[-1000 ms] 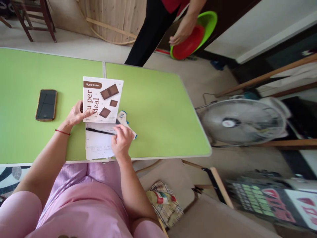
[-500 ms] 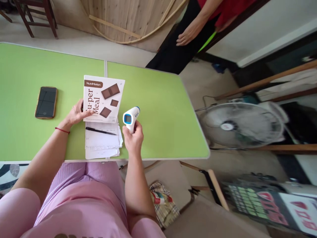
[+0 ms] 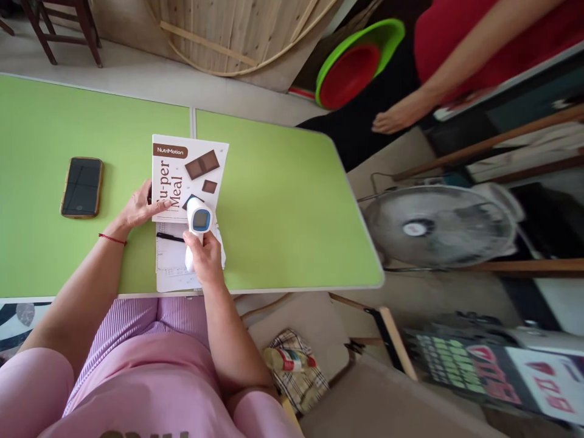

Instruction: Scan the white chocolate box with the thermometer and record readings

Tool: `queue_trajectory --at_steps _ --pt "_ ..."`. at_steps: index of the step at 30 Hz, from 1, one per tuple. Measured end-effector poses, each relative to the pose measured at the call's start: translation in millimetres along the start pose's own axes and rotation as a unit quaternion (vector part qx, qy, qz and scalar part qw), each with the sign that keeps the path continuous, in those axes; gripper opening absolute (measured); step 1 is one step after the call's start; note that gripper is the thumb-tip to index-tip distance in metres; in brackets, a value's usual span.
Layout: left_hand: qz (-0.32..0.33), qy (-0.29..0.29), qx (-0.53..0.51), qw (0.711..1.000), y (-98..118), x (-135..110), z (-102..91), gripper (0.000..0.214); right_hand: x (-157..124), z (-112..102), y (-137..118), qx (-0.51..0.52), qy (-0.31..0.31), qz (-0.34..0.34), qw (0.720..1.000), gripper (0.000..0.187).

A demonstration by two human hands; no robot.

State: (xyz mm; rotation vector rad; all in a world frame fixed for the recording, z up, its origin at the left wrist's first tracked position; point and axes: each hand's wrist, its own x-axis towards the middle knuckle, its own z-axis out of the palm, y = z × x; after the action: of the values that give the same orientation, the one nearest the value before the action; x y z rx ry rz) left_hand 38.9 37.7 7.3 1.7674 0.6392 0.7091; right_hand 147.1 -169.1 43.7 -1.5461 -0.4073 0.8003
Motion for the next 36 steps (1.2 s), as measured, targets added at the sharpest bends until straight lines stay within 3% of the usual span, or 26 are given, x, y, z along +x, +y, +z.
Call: queue_trajectory --at_steps 14,28,36 --pt "-0.015 -0.011 0.007 1.0 0.7 -0.3 -0.4 0.082 0.6 4.0 3.0 0.013 -0.017 -0.013 1.0 0.049" --pt "0.011 -0.017 -0.004 1.0 2.4 -0.5 -3.1 0.079 -3.4 7.3 -1.2 -0.001 -0.035 0.0 0.999 0.049" --pt "0.003 -0.01 0.034 0.999 8.3 -0.9 -5.4 0.078 -8.8 -4.8 -7.9 -0.057 -0.049 -0.057 0.996 0.042"
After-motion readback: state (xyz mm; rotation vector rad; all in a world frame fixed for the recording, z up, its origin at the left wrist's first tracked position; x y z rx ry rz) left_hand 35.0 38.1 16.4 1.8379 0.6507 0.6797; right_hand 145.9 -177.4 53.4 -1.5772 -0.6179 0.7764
